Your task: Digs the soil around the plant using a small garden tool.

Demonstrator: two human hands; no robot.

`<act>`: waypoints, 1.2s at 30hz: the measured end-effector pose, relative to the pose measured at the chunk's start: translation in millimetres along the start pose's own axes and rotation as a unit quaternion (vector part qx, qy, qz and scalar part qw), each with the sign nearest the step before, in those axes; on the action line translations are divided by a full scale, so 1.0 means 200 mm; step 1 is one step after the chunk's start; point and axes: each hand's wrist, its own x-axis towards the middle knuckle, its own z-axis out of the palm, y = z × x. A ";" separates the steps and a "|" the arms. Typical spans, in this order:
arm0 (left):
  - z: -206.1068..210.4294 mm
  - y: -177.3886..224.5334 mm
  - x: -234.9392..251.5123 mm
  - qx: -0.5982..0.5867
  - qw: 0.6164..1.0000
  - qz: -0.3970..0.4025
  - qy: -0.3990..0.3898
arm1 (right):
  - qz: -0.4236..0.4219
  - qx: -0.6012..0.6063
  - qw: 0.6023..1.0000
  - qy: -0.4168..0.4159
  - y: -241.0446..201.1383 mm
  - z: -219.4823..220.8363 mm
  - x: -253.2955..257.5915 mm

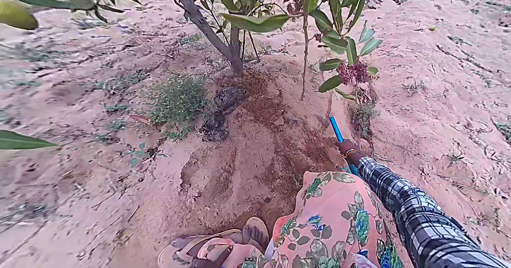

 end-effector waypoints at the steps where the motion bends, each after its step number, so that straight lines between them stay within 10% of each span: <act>1: -0.01 0.01 -0.01 0.001 1.000 -0.007 -0.004 | -0.024 -0.009 1.000 0.004 -0.02 0.04 0.00; 11: -0.03 0.07 0.01 -0.029 0.999 -0.020 0.007 | -0.273 0.275 0.922 -0.002 -1.24 -0.02 -0.26; 14: -0.04 0.07 -0.02 0.005 0.999 -0.033 -0.019 | -0.245 0.172 0.952 -0.067 -1.37 -0.05 -0.30; 26: 0.00 0.00 0.00 -0.050 0.999 0.009 0.007 | -0.100 -0.097 0.971 -0.196 -0.14 0.04 -0.56; 36: -0.01 0.01 0.03 -0.023 1.000 -0.021 -0.005 | -0.126 -0.110 0.961 -0.219 -0.38 0.35 -0.45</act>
